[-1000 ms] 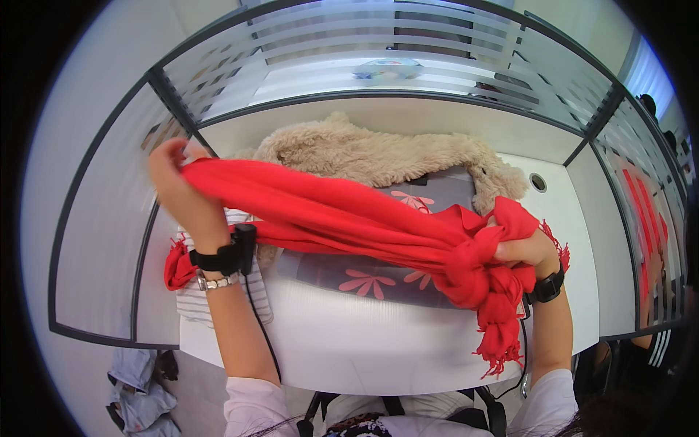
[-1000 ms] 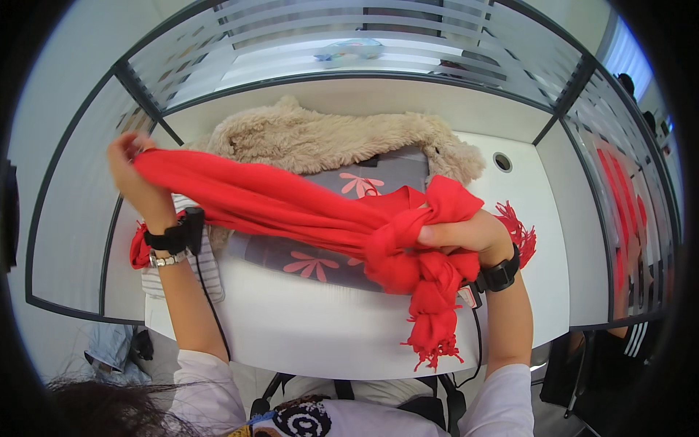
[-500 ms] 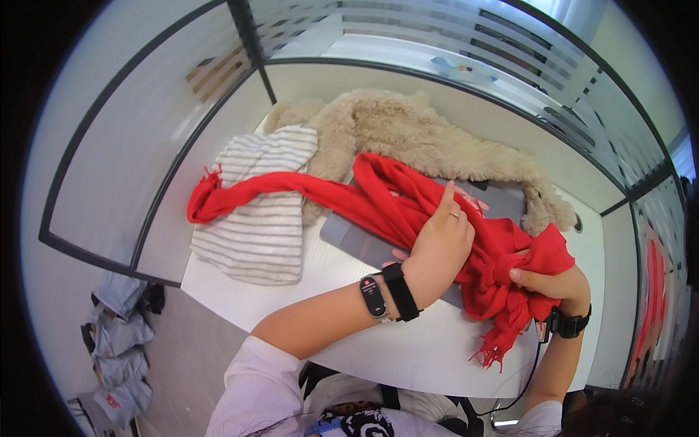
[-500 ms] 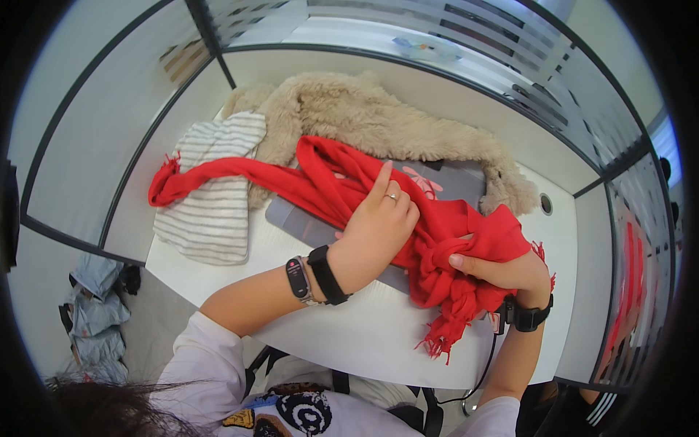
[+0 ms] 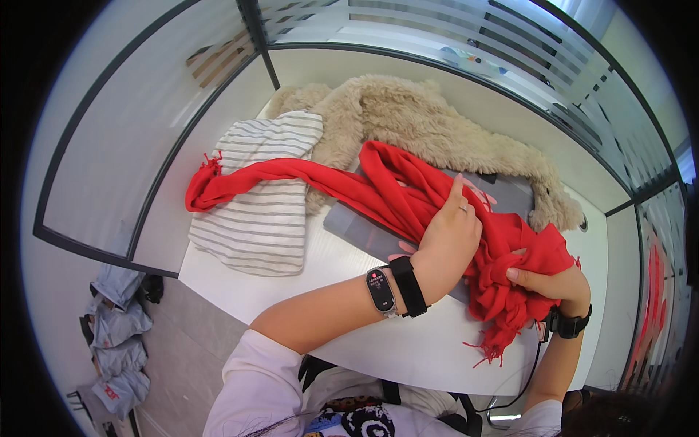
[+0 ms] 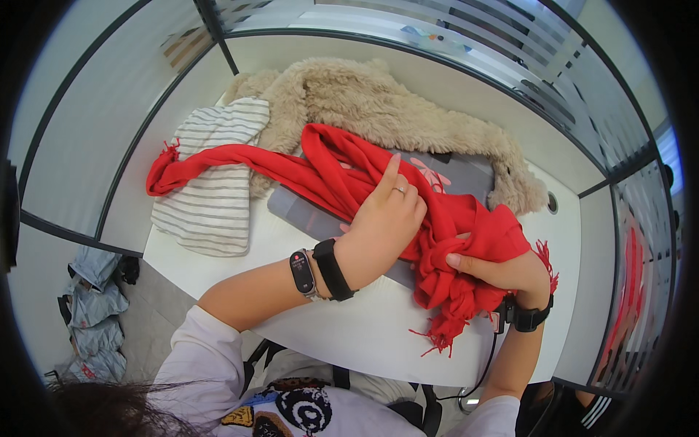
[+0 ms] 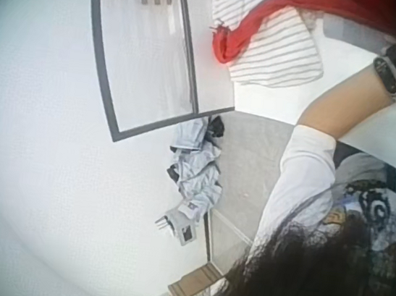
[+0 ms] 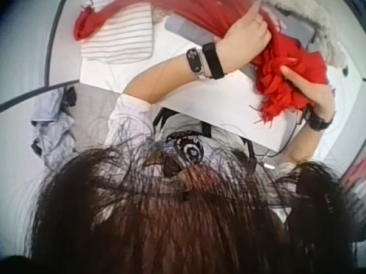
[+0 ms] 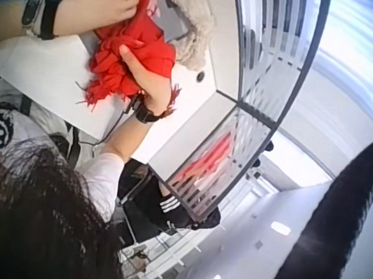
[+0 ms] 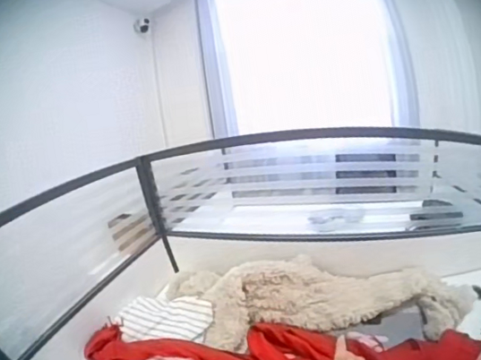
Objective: The person folds a red scarf on a white table by repeatedly gathering, twisting, and arranging the fabric into a compact bundle. The person uses both hands to smooth and align the scarf sections before finalizing the fold.
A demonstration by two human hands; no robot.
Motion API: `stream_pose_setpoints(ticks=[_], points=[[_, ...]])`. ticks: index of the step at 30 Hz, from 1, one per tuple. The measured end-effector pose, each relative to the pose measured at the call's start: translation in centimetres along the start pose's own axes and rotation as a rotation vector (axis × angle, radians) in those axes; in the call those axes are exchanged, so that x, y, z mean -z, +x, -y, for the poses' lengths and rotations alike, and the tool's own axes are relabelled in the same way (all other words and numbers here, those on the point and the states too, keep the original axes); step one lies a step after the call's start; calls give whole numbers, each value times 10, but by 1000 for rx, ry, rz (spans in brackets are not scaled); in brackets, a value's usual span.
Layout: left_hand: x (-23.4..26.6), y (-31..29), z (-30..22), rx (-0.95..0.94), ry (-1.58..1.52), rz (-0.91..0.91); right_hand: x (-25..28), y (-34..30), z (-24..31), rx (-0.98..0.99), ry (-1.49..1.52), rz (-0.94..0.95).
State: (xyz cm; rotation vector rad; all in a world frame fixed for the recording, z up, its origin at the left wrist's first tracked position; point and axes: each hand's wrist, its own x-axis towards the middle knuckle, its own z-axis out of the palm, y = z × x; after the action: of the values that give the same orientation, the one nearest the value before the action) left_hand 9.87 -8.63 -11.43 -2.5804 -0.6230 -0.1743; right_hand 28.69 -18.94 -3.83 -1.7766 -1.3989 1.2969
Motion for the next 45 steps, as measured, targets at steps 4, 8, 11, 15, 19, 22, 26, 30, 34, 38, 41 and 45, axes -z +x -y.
stream_pose_setpoints(ticks=[4, 8, 11, 15, 19, 22, 26, 30, 34, 38, 41, 45], points=[[1, -2, 2, -10, -4, 59, -5, 2, 6, 18, -16, 12], [-5, -3, 1, -1, -19, 8, -4, 0, 4, 13, 12, 15], [-5, 9, -3, 1, -45, 6, 8, -5, -2, -12, 87, -10], [10, 3, 26, -43, -301, -147, 14, -2, -35, 169, 655, -83], [39, 14, 41, -4, -632, -433, 20, 29, -68, 413, 884, -434], [63, 14, 34, -62, -835, -585, 16, 24, -59, 512, 492, -662], [77, 9, 21, -119, -983, -496, 0, 19, -48, 640, 461, -618], [63, 8, 19, -98, -986, -256, 2, 12, -43, 389, 716, -553], [53, 9, 42, -139, -1066, -38, 19, 17, -55, 314, 1357, 292], [31, 11, 79, 40, -955, -101, 3, 14, -33, 96, 1303, 32], [25, 13, 97, 141, -928, -185, 1, 19, -40, 194, 1281, 182], [31, 11, 111, 270, -956, -336, 3, 15, -41, 234, 1285, 212]])
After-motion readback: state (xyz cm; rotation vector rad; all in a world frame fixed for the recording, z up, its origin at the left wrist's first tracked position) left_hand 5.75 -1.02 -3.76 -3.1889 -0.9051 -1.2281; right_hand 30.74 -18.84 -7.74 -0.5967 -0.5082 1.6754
